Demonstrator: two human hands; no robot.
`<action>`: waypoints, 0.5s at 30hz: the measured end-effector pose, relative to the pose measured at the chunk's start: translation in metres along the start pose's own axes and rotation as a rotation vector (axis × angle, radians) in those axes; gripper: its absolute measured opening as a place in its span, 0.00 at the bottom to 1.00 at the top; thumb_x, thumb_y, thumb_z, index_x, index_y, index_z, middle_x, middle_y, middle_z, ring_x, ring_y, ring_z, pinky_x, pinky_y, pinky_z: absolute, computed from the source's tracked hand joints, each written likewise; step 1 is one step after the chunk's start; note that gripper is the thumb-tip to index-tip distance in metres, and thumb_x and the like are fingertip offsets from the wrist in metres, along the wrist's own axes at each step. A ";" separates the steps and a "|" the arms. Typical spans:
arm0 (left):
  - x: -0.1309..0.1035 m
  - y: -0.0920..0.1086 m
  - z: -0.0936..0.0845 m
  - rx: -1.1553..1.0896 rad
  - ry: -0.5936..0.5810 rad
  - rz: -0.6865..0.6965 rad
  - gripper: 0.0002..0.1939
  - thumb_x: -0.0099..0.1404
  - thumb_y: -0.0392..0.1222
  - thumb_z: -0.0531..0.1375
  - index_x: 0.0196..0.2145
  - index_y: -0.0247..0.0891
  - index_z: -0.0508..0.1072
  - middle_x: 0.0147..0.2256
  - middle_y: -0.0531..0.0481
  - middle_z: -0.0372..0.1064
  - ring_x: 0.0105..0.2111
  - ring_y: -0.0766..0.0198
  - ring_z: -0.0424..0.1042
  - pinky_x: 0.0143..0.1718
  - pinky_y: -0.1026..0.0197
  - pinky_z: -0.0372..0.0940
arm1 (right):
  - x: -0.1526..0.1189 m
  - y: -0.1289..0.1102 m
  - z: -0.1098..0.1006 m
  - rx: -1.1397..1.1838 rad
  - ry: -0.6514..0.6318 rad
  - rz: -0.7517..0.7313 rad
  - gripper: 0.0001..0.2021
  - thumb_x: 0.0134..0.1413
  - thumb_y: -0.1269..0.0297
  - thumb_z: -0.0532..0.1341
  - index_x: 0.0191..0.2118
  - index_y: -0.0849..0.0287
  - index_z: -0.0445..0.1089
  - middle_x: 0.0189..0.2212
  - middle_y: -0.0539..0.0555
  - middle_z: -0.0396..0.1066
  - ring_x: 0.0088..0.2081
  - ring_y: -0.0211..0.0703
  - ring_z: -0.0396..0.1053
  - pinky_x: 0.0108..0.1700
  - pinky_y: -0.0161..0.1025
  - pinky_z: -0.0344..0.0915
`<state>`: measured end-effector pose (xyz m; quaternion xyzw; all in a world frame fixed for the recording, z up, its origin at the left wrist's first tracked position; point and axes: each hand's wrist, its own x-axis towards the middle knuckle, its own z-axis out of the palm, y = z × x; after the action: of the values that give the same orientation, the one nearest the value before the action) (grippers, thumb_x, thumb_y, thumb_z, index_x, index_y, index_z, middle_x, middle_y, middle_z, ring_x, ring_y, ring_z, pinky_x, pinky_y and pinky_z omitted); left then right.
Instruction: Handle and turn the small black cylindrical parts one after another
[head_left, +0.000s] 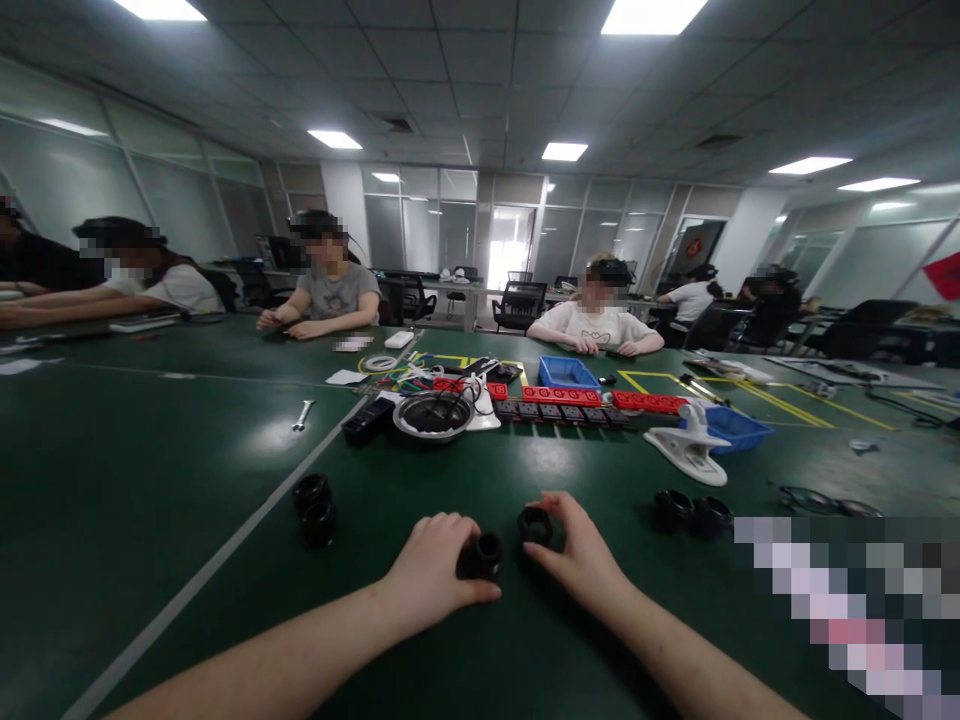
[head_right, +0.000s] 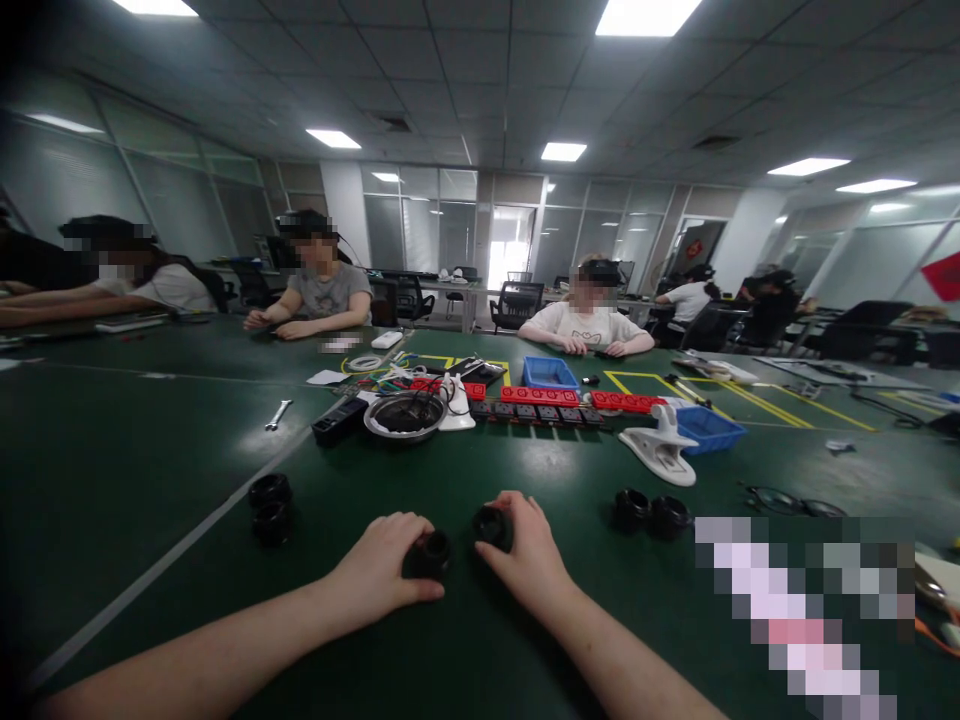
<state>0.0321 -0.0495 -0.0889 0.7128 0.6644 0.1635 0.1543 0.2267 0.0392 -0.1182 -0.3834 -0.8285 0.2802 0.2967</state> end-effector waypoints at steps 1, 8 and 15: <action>-0.001 -0.001 -0.003 0.016 -0.016 0.016 0.25 0.46 0.57 0.64 0.38 0.40 0.68 0.37 0.49 0.65 0.39 0.54 0.64 0.40 0.56 0.57 | 0.002 0.002 0.000 -0.047 -0.043 0.038 0.28 0.39 0.68 0.61 0.50 0.58 0.54 0.43 0.55 0.68 0.50 0.49 0.61 0.56 0.55 0.43; -0.010 0.000 -0.015 0.111 -0.069 0.081 0.22 0.51 0.54 0.61 0.41 0.40 0.69 0.37 0.48 0.66 0.39 0.53 0.65 0.40 0.55 0.59 | 0.001 -0.025 -0.028 -0.262 0.055 0.039 0.24 0.44 0.58 0.61 0.48 0.59 0.60 0.48 0.59 0.62 0.52 0.54 0.56 0.53 0.51 0.51; -0.016 0.011 -0.006 0.119 -0.075 0.134 0.14 0.51 0.50 0.62 0.30 0.38 0.70 0.30 0.49 0.68 0.33 0.54 0.67 0.33 0.57 0.61 | -0.041 -0.060 -0.010 -0.206 -0.230 0.131 0.28 0.38 0.58 0.64 0.47 0.61 0.61 0.40 0.59 0.68 0.40 0.51 0.66 0.41 0.44 0.62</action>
<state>0.0379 -0.0664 -0.0792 0.7692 0.6174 0.1071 0.1252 0.2277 -0.0243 -0.0816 -0.4302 -0.8547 0.2544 0.1401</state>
